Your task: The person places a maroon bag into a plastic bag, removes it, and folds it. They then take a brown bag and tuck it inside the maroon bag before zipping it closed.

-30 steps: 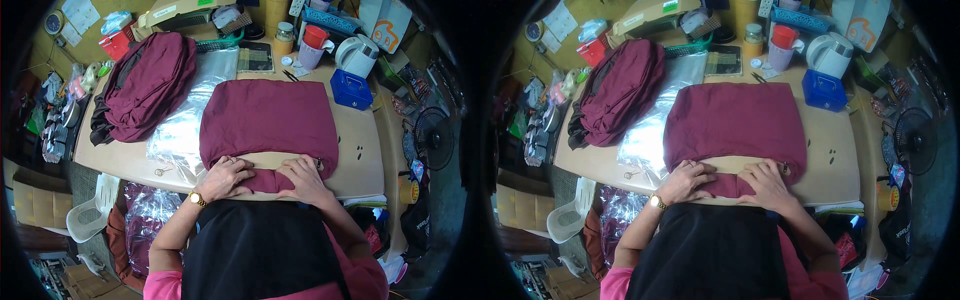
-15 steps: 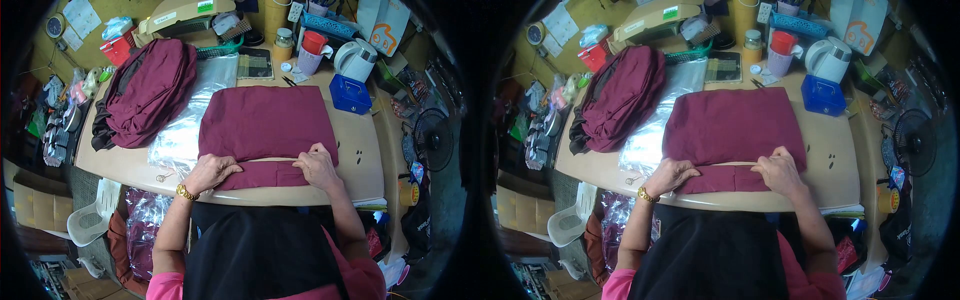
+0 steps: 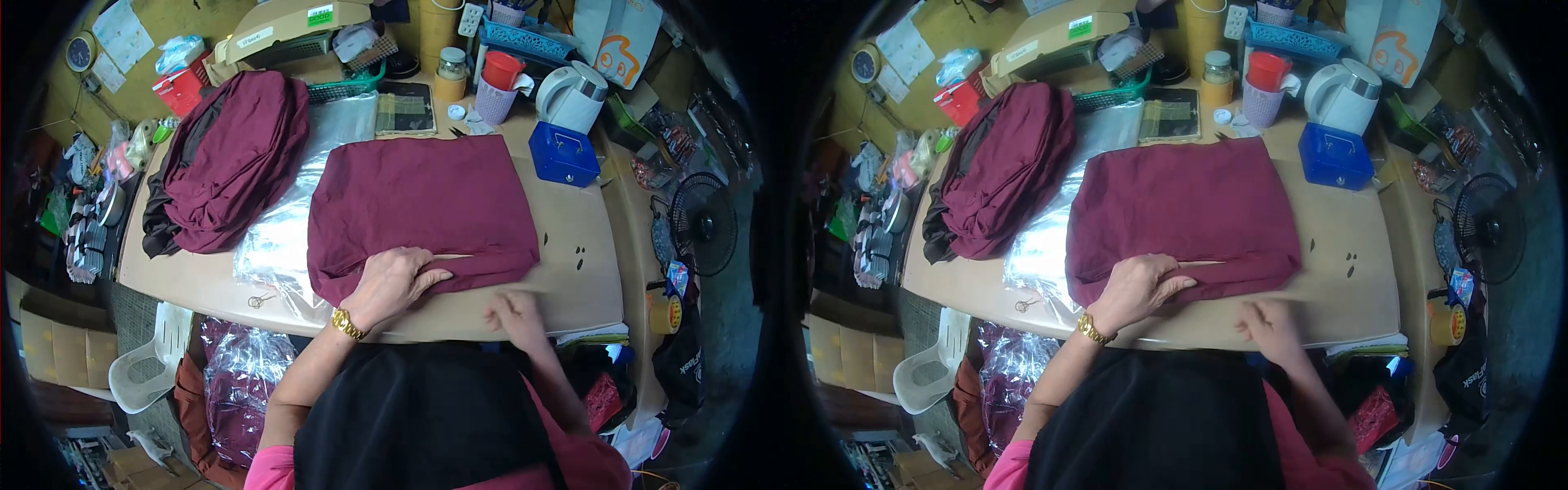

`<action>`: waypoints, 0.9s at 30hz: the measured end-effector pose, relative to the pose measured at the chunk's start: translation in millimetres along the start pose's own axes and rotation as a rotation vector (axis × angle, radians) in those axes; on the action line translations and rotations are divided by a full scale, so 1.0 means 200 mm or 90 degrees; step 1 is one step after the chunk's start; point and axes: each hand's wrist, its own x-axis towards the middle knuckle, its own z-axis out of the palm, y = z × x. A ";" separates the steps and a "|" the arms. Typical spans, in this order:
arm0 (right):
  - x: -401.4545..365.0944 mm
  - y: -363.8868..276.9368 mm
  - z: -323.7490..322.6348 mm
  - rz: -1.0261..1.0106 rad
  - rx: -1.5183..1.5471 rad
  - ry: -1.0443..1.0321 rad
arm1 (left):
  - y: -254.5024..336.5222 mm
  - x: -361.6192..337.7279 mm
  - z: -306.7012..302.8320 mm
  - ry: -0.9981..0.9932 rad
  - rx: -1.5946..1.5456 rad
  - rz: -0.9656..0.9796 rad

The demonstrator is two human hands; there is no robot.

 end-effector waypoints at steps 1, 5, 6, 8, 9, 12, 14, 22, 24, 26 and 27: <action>-0.03 -0.01 0.04 0.174 0.277 -0.069 | 0.01 -0.01 0.01 -0.004 -0.002 0.001; -0.02 0.06 0.28 0.295 0.846 -0.068 | 0.04 -0.05 0.09 -0.007 -0.024 0.026; 0.01 0.03 0.30 0.294 0.846 -0.067 | 0.03 -0.06 0.12 -0.032 -0.035 0.003; 0.09 -0.04 0.32 0.294 0.817 -0.076 | -0.01 -0.08 0.17 0.010 -0.044 0.013; 0.10 -0.04 0.34 0.293 0.818 -0.077 | -0.01 -0.08 0.17 0.030 -0.029 -0.017; 0.09 -0.01 0.39 0.269 0.756 -0.020 | -0.05 -0.10 0.20 0.069 0.005 -0.052; 0.07 0.02 0.41 0.280 0.759 0.014 | -0.05 -0.12 0.20 0.081 0.021 -0.049; 0.11 0.12 0.24 0.238 0.921 0.214 | -0.02 -0.11 0.01 -0.107 0.053 -0.018; 0.14 0.06 0.31 0.164 0.767 0.249 | 0.10 0.01 0.07 0.001 -0.014 0.054; 0.15 0.18 0.39 0.132 0.736 0.236 | 0.15 0.12 0.20 0.079 -0.003 0.097; 0.14 0.24 0.42 0.077 0.667 0.172 | 0.14 0.16 0.25 0.081 -0.003 0.097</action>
